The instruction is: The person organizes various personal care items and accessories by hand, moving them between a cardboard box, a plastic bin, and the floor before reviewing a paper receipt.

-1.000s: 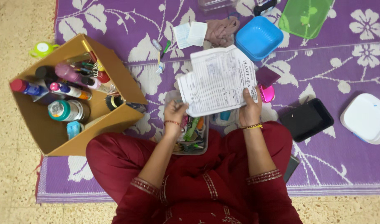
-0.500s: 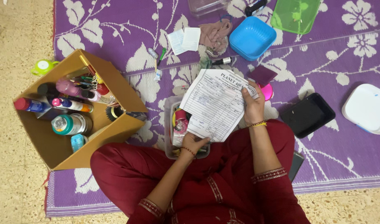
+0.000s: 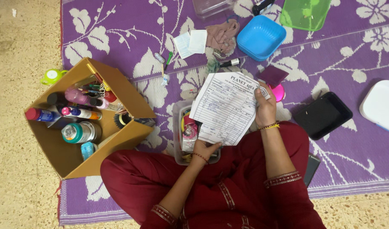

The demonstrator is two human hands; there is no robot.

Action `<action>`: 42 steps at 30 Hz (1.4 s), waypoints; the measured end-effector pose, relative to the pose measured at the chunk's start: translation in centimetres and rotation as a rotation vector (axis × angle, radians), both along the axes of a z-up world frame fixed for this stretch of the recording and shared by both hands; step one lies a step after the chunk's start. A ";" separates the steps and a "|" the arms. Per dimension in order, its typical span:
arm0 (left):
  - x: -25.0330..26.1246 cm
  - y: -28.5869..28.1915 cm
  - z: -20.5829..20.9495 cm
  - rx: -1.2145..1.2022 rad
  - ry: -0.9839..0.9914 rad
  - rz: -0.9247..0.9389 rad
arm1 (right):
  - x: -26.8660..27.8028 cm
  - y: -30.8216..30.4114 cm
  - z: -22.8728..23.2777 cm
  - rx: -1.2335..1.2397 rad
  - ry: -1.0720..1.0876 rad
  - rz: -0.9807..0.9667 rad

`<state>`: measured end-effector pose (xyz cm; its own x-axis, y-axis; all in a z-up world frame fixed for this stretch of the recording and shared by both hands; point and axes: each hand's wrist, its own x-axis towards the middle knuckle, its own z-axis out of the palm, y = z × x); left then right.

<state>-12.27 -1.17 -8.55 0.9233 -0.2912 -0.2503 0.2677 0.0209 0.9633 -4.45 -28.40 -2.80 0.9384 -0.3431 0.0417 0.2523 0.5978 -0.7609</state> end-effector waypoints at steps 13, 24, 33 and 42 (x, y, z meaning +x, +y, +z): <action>-0.2 -0.3 0.5 -0.005 -0.018 0.006 | 0.1 -0.3 -0.3 0.019 0.041 -0.007; -0.4 -0.3 0.5 -0.030 0.002 0.005 | 0.1 -0.3 0.0 0.000 0.010 0.013; -0.2 0.1 -0.6 -0.010 0.020 -0.018 | 0.0 -0.2 0.5 -0.012 -0.001 0.041; -0.2 -0.1 0.5 0.022 0.051 -0.021 | -0.1 -0.1 0.9 -0.031 0.000 0.050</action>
